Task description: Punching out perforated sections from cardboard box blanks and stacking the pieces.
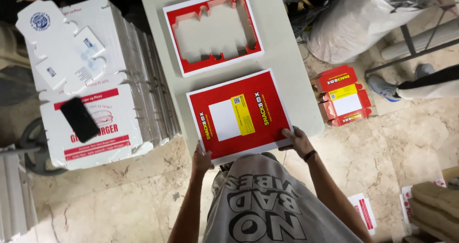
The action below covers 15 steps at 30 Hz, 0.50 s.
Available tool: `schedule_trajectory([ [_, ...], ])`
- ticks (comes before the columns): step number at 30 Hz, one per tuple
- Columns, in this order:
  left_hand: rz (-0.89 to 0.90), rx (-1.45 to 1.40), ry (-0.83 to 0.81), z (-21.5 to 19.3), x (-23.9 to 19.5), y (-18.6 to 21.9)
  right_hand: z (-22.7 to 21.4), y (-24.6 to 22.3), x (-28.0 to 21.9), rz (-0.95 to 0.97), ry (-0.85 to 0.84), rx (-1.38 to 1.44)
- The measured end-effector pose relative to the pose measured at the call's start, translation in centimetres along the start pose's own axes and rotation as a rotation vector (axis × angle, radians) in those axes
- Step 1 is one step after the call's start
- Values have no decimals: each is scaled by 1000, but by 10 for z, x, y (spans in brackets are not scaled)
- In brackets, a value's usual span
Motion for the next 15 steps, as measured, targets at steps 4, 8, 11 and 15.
schedule_trajectory([
  [4, -72, 11, 46, -5, 0, -29, -1, 50, -15, -24, 18, 36],
  [8, -141, 11, 38, -9, 7, -94, 22, 22, -73, 69, -9, -267],
  [11, -177, -294, 6, 13, -50, -99, -38, 95, -24, 49, 18, -34],
  [15, -115, -486, -45, 28, -118, -47, -21, 29, -65, -14, -26, 151],
])
Point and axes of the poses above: each hand's wrist, its own x-axis towards the middle knuckle, its own z-axis out of the palm, y = z × x, the point moved 8 cm from there along x, towards the middle knuckle, and after that the axes turned 9 degrees about -y, right-handed, at the moved point
